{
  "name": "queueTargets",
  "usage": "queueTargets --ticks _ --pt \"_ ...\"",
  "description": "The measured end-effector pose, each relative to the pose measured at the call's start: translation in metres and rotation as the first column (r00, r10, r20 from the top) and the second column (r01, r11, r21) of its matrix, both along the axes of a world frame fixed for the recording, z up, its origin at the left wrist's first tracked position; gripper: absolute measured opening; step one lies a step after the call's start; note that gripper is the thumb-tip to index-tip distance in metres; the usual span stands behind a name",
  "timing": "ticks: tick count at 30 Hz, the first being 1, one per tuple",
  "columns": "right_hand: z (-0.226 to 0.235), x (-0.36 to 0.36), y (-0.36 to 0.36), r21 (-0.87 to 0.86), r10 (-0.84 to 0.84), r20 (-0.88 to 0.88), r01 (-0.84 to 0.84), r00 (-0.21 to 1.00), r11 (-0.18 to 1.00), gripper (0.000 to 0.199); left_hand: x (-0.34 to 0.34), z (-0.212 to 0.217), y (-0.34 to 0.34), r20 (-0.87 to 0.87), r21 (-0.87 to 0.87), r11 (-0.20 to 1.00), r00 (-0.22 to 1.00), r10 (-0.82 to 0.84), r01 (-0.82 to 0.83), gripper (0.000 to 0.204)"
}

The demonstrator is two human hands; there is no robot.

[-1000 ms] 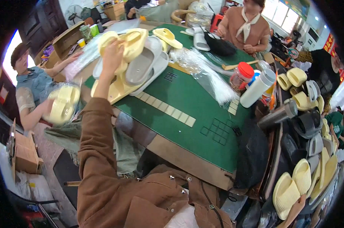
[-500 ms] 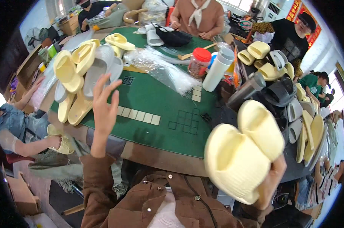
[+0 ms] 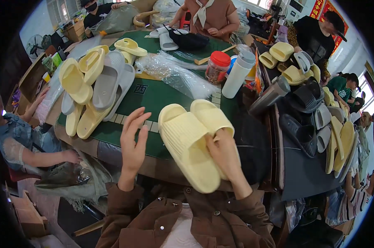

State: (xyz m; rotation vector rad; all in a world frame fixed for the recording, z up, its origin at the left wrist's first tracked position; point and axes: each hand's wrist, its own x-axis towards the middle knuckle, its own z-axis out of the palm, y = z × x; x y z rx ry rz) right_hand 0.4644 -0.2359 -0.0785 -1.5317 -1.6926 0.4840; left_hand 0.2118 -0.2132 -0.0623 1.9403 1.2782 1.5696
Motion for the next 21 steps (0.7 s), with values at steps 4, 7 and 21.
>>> queueTargets --ticks 4,7,21 --pt "-0.029 -0.004 -0.003 -0.025 0.122 0.005 -0.122 0.992 0.992 0.024 0.014 -0.017 0.001 -0.135 -0.141 0.984 0.983 -0.128 0.109 0.037" --pt "-0.024 0.011 -0.007 -0.089 0.189 -0.019 -0.19 0.982 0.978 0.022 0.016 -0.039 0.004 -0.236 -0.245 0.959 0.951 -0.202 0.143 0.051" --pt "-0.05 0.04 0.014 -0.101 -0.009 0.345 0.047 0.939 0.994 0.051 0.013 -0.076 0.015 -0.598 -0.163 0.985 0.8 -0.049 -0.062 0.071"
